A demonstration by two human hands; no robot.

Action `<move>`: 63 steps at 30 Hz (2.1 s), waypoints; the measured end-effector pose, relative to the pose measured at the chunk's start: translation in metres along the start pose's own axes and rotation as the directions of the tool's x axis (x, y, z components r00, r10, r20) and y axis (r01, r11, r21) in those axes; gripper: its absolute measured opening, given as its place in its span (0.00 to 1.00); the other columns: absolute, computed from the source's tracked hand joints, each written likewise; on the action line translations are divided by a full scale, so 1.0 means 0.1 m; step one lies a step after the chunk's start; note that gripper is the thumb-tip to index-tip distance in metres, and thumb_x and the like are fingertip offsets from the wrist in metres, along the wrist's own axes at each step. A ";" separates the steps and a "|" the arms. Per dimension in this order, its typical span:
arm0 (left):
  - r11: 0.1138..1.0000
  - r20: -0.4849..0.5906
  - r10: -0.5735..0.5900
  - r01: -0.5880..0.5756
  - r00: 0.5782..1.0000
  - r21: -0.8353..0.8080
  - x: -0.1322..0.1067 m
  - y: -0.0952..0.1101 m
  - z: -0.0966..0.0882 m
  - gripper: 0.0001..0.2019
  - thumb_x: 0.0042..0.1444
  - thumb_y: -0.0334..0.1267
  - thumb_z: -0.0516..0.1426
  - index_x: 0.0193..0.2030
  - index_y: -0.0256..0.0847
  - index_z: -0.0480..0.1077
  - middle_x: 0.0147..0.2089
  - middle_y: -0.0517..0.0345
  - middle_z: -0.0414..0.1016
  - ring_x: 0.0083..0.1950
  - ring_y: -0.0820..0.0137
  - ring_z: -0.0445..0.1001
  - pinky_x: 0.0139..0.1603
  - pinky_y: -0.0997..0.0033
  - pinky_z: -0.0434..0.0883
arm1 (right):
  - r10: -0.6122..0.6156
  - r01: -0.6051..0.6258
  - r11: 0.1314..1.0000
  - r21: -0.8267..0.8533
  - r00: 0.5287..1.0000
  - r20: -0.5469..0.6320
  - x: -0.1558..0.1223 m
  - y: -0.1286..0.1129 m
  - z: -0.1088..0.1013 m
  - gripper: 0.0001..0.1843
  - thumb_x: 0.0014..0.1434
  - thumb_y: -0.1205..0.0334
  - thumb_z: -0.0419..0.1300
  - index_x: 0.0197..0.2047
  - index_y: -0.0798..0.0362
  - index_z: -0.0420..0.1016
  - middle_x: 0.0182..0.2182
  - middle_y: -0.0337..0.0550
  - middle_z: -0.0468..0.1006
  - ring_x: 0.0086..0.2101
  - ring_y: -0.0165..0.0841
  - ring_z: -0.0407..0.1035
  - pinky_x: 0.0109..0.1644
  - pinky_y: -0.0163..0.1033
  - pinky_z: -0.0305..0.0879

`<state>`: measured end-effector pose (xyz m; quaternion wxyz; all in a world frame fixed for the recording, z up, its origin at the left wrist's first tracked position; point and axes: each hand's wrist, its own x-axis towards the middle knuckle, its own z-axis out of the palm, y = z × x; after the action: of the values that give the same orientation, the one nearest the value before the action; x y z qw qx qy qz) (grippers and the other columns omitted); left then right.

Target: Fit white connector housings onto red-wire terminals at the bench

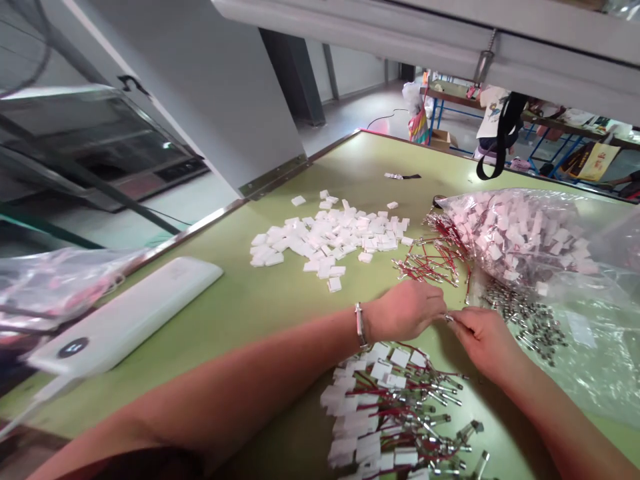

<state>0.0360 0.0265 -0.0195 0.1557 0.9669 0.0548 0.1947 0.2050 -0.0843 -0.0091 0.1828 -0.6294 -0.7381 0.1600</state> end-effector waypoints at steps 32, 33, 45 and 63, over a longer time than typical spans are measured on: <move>0.519 0.240 -0.556 0.558 0.796 -0.648 0.14 0.14 -0.14 0.14 0.58 0.44 0.54 0.31 0.36 0.74 0.23 0.63 0.66 0.24 0.78 0.60 0.25 0.76 0.60 | 0.346 -0.292 0.904 0.314 0.929 -0.131 -0.06 0.22 -0.41 0.14 0.58 0.49 0.56 0.31 0.50 0.70 0.21 0.37 0.74 0.19 0.29 0.64 0.24 0.36 0.59; 0.511 0.248 -0.546 0.553 0.800 -0.658 0.14 0.16 -0.13 0.14 0.58 0.44 0.54 0.31 0.36 0.74 0.23 0.63 0.66 0.24 0.79 0.60 0.25 0.76 0.60 | 0.360 -0.277 0.843 0.461 0.928 -0.099 -0.05 0.14 -0.36 0.14 0.58 0.49 0.56 0.31 0.51 0.69 0.21 0.38 0.74 0.18 0.29 0.64 0.22 0.35 0.60; 0.485 0.251 -0.501 0.509 0.828 -0.712 0.13 0.18 -0.14 0.11 0.59 0.40 0.55 0.32 0.36 0.74 0.24 0.63 0.68 0.25 0.78 0.63 0.28 0.76 0.62 | 0.363 -0.109 0.599 0.793 0.920 -0.148 -0.04 0.06 -0.03 0.13 0.54 0.52 0.63 0.36 0.53 0.77 0.24 0.39 0.77 0.23 0.28 0.70 0.27 0.36 0.71; 0.986 0.062 -0.060 0.050 0.996 0.162 -0.01 0.19 -0.03 0.10 0.61 0.29 0.48 0.34 0.38 0.70 0.30 0.56 0.72 0.31 0.71 0.69 0.27 0.69 0.60 | 0.351 -0.272 0.646 0.713 0.935 0.039 -0.10 -0.02 -0.01 0.12 0.56 0.53 0.59 0.27 0.51 0.71 0.15 0.33 0.71 0.14 0.26 0.64 0.18 0.31 0.62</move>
<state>0.0346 0.0094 -0.0114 0.0843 0.9803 0.0917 0.1531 0.2050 -0.0949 -0.0079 0.4176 -0.6352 -0.4895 0.4272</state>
